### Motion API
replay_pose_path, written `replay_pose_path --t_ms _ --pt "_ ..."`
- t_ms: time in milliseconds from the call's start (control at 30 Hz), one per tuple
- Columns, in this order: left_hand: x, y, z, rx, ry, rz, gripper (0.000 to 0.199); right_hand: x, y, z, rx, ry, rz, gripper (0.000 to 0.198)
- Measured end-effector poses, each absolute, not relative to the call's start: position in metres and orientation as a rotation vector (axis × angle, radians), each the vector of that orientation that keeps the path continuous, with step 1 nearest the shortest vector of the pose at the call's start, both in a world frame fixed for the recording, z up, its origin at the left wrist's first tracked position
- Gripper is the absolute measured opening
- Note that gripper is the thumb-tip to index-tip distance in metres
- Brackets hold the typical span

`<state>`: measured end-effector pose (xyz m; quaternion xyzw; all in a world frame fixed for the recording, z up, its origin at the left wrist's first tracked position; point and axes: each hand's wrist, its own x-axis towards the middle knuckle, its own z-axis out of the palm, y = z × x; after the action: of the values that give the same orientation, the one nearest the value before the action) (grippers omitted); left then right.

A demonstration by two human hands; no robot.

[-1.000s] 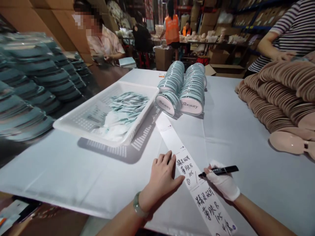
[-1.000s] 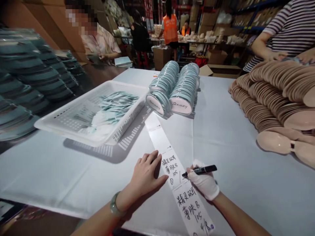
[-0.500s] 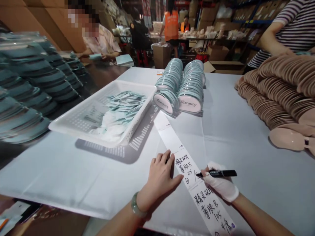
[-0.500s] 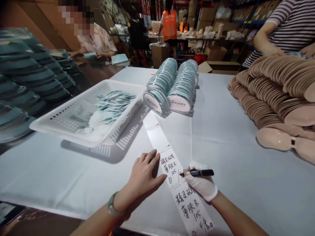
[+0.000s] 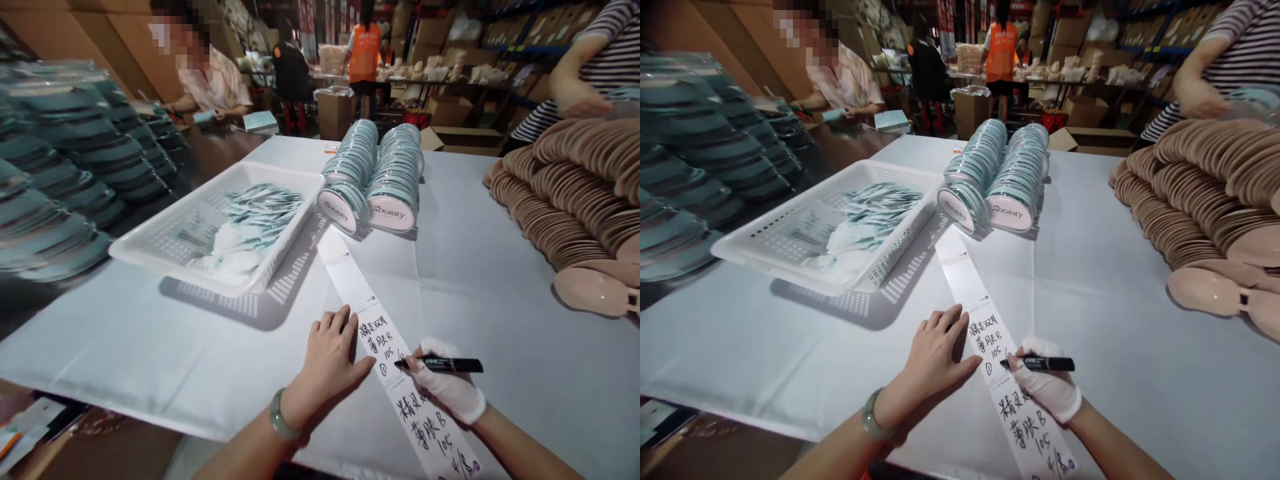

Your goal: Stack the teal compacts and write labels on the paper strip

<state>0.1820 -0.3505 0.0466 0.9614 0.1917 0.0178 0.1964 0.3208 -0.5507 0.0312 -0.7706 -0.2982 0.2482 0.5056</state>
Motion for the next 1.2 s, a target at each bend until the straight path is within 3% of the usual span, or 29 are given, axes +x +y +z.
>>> replay_pose_path --t_ms 133,433,667,800,933,1033,1133,1200 --pt "0.182 -0.35 0.047 2.694 0.538 0.05 0.069 0.318 -0.548 0.034 -1.821 -0.627 0.772 0.04" --pt "0.182 -0.35 0.044 2.682 0.535 0.077 0.071 0.315 -0.542 0.042 -1.804 -0.563 0.716 0.042" --pt "0.181 -0.351 0.045 2.692 0.529 0.09 0.072 0.331 -0.534 0.046 -1.508 -0.202 0.64 0.065" --pt "0.18 -0.351 0.045 2.712 0.508 0.117 0.07 0.337 -0.538 0.041 -1.452 -0.226 0.55 0.052" --pt "0.179 -0.349 0.048 2.718 0.444 0.122 0.062 0.321 -0.559 0.044 -1.671 -0.598 0.489 0.037" --pt "0.177 -0.35 0.051 2.669 0.268 0.147 0.05 0.298 -0.582 0.046 -1.895 -1.129 0.217 0.018" --pt "0.173 -0.355 0.051 2.604 0.051 0.144 0.031 0.283 -0.605 0.042 -2.161 -1.362 -0.23 0.026" --pt "0.17 -0.358 0.05 2.562 -0.025 0.175 0.029 0.279 -0.619 0.036 -2.338 -1.206 -0.253 0.033"
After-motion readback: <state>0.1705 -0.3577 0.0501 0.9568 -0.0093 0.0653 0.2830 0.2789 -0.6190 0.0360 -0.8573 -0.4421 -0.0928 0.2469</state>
